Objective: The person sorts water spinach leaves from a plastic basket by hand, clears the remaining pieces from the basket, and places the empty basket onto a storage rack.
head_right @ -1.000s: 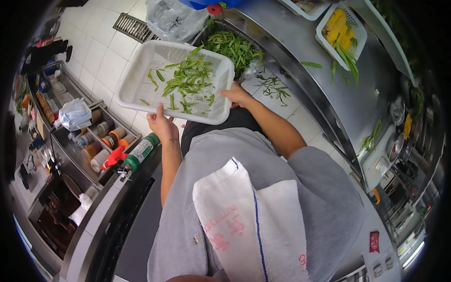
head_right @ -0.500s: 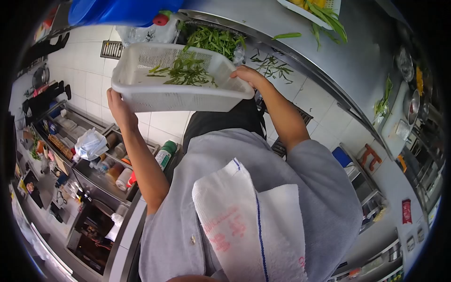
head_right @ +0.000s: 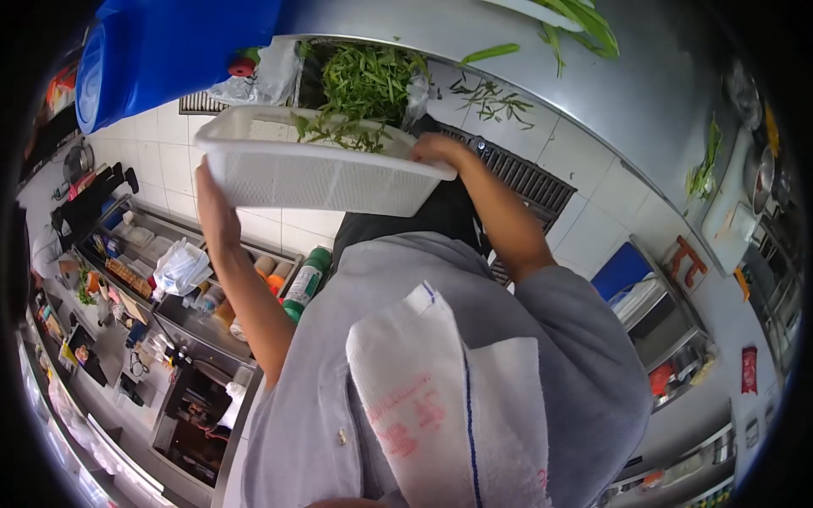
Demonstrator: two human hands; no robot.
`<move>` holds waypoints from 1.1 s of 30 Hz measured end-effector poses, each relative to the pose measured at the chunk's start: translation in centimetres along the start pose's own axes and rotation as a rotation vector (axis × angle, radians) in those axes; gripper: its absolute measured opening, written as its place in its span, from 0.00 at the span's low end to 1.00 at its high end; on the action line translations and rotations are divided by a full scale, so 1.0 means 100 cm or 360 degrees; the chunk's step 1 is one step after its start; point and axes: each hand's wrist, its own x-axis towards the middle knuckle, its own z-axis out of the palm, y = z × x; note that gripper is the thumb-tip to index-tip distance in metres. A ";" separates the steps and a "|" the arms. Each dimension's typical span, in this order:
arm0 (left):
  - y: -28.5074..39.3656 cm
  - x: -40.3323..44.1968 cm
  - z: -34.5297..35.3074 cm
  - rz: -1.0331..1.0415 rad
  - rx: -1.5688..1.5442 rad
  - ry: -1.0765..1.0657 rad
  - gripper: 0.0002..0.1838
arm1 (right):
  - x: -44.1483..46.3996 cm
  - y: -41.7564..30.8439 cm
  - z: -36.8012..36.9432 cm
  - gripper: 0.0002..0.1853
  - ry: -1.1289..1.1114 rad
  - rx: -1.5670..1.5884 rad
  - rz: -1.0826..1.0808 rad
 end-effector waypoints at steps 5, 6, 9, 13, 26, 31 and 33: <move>-0.002 0.006 0.009 -0.0243 -0.0270 -0.0105 0.27 | 0.001 0.005 -0.010 0.21 0.0069 -0.0277 0.0131; 0.003 -0.004 0.009 -0.0242 -0.0278 -0.0105 0.28 | 0.001 0.010 -0.002 0.21 -0.0120 -0.0675 -0.0249; -0.015 0.007 0.014 -0.0477 -0.0163 0.0065 0.27 | -0.005 0.007 -0.003 0.19 0.0128 -0.0110 0.0231; -0.019 0.003 0.009 -0.0371 -0.0293 -0.0143 0.26 | -0.014 0.000 -0.003 0.18 0.0312 0.0216 0.0348; -0.012 -0.004 -0.044 -0.0528 -0.0598 -0.0097 0.26 | -0.021 -0.034 -0.017 0.22 0.0595 0.0084 0.0306; -0.007 -0.027 -0.053 -0.0394 -0.0228 -0.0087 0.13 | 0.018 -0.043 -0.012 0.22 0.0777 -0.0490 0.0213; 0.005 -0.055 -0.036 -0.0365 -0.0247 -0.0005 0.08 | 0.016 -0.103 -0.013 0.25 0.0640 -0.1095 -0.0144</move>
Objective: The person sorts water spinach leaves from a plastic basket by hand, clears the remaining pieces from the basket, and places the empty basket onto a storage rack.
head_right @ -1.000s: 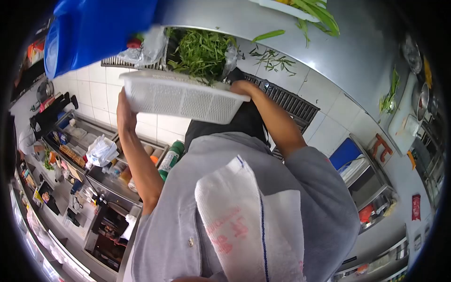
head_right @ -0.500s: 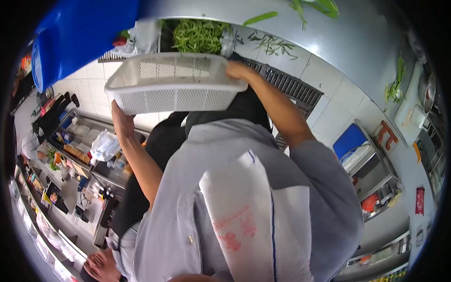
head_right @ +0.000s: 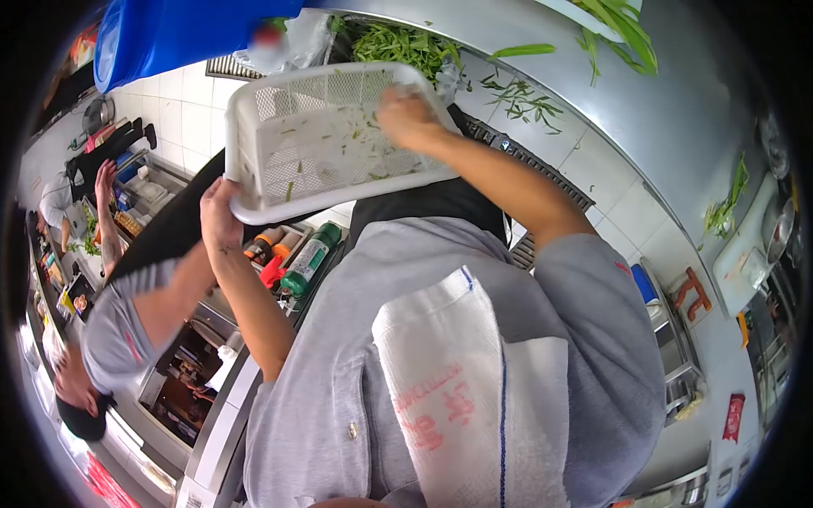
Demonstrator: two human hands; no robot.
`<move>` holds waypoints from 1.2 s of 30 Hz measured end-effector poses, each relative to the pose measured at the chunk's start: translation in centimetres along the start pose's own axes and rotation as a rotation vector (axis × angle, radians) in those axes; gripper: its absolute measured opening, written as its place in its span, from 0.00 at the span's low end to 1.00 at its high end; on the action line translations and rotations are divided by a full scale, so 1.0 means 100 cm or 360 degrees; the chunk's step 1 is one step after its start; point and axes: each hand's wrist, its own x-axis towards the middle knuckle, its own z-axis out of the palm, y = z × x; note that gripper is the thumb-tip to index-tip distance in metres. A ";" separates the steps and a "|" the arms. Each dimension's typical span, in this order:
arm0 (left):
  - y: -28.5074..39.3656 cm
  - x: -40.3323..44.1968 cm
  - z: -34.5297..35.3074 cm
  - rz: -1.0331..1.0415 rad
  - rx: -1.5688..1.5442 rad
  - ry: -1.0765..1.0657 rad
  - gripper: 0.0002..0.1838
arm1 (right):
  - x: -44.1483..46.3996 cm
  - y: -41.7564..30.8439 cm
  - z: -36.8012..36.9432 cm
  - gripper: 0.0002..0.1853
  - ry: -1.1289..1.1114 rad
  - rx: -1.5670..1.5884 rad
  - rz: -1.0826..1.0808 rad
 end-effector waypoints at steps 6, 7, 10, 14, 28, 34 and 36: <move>-0.010 -0.052 0.022 0.0239 0.0025 0.0266 0.07 | 0.043 -0.124 -0.023 0.28 0.0846 0.0666 -0.0949; -0.016 -0.057 0.017 0.0299 -0.0035 0.0269 0.08 | 0.059 -0.123 -0.006 0.28 0.1006 0.0523 -0.1012; -0.028 -0.072 0.001 0.0365 -0.0108 0.0357 0.09 | 0.047 -0.050 0.013 0.28 0.0257 0.0388 -0.0656; -0.050 -0.072 -0.013 0.0345 -0.0177 0.0430 0.09 | 0.015 0.018 0.032 0.17 0.0067 -0.0305 -0.0359; -0.071 -0.080 0.031 0.1385 0.0710 0.0294 0.10 | -0.106 0.001 -0.045 0.22 0.0085 0.2120 0.0443; -0.136 -0.050 0.004 0.2169 0.1268 -0.0424 0.13 | -0.132 -0.024 -0.039 0.45 0.0068 0.3862 -0.0047; -0.152 -0.032 -0.005 0.2353 0.1334 -0.0569 0.12 | -0.136 -0.028 -0.039 0.35 0.0435 0.3973 0.0384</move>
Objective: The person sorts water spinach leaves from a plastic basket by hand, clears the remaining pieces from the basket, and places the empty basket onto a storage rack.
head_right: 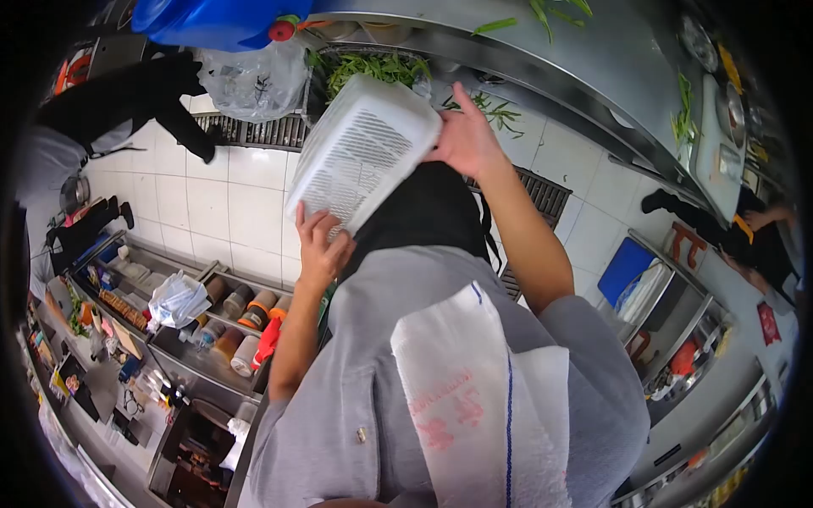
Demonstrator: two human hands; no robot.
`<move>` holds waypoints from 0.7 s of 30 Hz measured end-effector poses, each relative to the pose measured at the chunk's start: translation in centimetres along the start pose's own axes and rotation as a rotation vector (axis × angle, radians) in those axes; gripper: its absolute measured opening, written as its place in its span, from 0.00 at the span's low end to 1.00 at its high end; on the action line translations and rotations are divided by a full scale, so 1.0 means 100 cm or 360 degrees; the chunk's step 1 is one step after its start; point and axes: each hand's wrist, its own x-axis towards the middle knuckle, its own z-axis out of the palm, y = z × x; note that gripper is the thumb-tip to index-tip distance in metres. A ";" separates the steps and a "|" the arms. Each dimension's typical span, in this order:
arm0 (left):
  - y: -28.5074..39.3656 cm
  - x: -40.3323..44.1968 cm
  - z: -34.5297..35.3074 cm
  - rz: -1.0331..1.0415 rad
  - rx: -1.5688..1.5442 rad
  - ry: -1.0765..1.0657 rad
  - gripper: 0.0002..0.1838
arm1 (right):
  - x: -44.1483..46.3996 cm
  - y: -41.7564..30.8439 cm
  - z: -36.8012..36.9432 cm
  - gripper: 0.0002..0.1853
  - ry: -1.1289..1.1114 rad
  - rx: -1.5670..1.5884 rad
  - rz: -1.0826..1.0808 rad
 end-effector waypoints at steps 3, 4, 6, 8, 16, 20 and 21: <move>-0.025 -0.032 0.013 0.0289 0.0136 -0.0095 0.11 | 0.023 0.035 -0.077 0.19 0.0452 -0.0304 -0.0092; -0.034 -0.042 0.013 0.0417 0.0243 -0.0163 0.10 | 0.019 0.056 -0.088 0.16 0.0553 -0.0289 -0.0174; -0.044 -0.054 0.012 0.0542 0.0368 -0.0210 0.09 | 0.001 0.094 -0.091 0.13 0.0720 -0.0142 -0.0333; -0.045 -0.064 0.009 -0.0347 0.0129 0.0263 0.10 | -0.006 0.130 -0.103 0.14 0.0815 0.0029 -0.0472; -0.137 -0.113 0.166 -0.2287 -0.1721 0.0569 0.23 | 0.040 0.199 -0.203 0.17 0.1027 0.0062 -0.0280; -0.131 -0.117 0.153 -0.1908 -0.1624 0.0812 0.21 | 0.039 0.197 -0.160 0.22 0.1128 -0.0294 -0.0684; -0.140 -0.119 0.153 -0.1699 -0.1506 0.0778 0.19 | 0.036 0.197 -0.147 0.24 0.1106 -0.0436 -0.0878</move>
